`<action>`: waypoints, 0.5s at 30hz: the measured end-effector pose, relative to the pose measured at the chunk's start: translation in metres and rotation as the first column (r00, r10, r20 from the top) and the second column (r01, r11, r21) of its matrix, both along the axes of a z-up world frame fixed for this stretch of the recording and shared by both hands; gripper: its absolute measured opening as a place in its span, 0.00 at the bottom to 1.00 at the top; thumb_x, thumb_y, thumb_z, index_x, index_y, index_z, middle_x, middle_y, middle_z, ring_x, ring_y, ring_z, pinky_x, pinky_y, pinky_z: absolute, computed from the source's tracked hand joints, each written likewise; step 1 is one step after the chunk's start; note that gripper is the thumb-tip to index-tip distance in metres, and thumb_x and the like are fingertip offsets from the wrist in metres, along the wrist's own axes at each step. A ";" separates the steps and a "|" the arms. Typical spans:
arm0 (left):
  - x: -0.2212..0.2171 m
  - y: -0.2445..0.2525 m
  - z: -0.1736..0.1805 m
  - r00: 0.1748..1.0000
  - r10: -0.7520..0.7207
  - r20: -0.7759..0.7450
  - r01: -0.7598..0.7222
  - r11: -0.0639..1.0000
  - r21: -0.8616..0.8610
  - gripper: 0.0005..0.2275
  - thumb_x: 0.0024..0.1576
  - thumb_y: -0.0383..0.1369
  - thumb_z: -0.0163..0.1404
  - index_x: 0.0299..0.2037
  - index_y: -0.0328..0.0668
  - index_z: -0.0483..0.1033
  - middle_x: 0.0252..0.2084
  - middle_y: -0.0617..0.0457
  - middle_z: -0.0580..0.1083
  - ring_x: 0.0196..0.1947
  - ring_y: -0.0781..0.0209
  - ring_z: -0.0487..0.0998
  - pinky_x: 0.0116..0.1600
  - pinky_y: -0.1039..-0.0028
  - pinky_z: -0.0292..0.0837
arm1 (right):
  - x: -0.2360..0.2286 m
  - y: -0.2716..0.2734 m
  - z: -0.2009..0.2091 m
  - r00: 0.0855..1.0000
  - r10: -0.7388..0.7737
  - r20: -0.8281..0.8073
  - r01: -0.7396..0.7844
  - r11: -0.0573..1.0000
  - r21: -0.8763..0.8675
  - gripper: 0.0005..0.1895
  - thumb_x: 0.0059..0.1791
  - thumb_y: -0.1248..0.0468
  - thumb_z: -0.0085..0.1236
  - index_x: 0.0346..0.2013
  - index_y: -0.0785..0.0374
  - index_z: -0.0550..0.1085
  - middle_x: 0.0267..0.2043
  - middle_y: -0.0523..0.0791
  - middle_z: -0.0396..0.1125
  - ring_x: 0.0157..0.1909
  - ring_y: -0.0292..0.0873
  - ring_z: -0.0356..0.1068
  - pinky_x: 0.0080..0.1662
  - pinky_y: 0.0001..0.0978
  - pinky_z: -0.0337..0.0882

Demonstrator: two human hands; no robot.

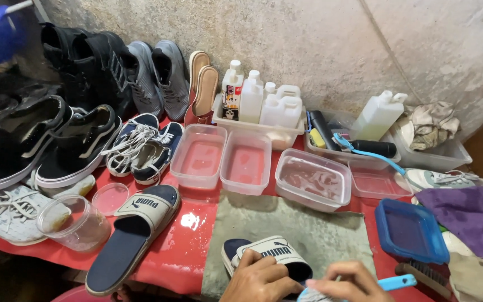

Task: The person scrubs a white and blue Puma slide with a blue brush, repeatedly dipping the brush into a container of soapy water. They clean the strap, sole, and edges of the slide while holding it over a cloth on a red table.

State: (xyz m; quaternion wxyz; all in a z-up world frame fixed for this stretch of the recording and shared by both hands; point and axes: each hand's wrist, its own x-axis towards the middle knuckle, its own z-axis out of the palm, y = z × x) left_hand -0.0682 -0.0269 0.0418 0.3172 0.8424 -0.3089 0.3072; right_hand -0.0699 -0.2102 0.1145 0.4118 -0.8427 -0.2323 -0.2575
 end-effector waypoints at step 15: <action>0.007 0.011 0.019 0.997 0.008 -0.073 -0.012 0.999 -0.053 0.09 0.56 0.42 0.63 0.40 0.53 0.82 0.29 0.61 0.71 0.29 0.61 0.72 0.42 0.66 0.53 | 0.003 -0.012 -0.001 0.991 0.131 -0.040 -0.131 0.991 -0.015 0.09 0.44 0.55 0.62 0.34 0.43 0.87 0.31 0.36 0.67 0.25 0.30 0.65 0.34 0.21 0.63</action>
